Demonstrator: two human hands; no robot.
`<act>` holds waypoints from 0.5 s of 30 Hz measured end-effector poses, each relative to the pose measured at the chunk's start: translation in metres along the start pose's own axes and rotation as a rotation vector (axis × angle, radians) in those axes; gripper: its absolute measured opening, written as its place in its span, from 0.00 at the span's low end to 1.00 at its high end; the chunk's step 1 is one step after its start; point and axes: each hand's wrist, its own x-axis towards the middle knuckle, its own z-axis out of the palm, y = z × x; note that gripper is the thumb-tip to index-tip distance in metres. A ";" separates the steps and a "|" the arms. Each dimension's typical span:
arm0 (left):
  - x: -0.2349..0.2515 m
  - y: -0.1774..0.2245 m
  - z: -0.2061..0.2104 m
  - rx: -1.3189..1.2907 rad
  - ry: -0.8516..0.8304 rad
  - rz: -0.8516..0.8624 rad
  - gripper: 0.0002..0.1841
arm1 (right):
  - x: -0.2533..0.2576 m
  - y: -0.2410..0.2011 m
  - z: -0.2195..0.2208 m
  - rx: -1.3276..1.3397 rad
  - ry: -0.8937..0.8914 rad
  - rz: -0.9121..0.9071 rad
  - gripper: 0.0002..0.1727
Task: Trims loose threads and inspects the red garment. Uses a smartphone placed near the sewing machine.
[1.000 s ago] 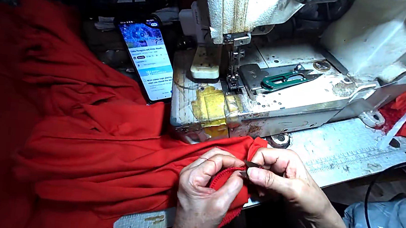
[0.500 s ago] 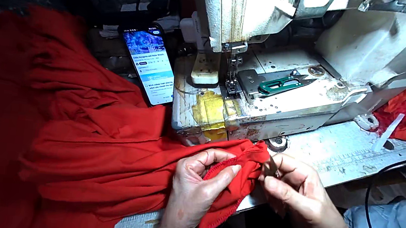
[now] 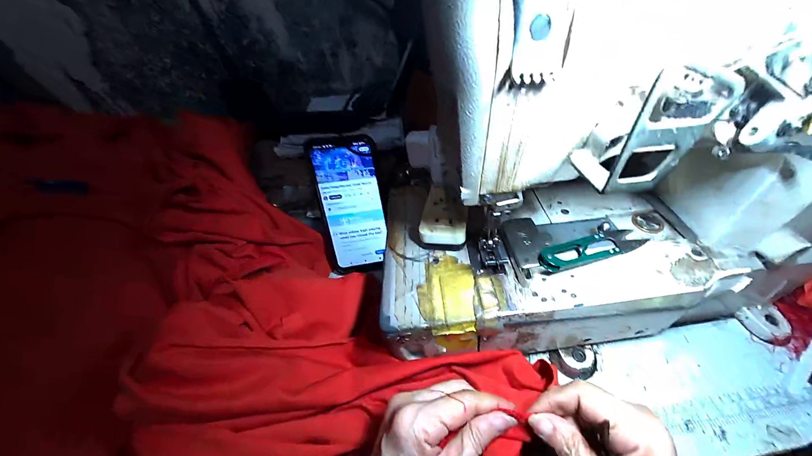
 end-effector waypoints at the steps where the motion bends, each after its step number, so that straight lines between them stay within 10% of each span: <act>1: 0.000 0.000 0.001 -0.008 0.012 -0.010 0.09 | 0.000 -0.002 -0.001 -0.025 0.006 0.029 0.08; 15: -0.001 0.008 -0.004 -0.339 -0.096 -0.267 0.07 | -0.014 -0.021 -0.014 0.071 0.013 0.242 0.12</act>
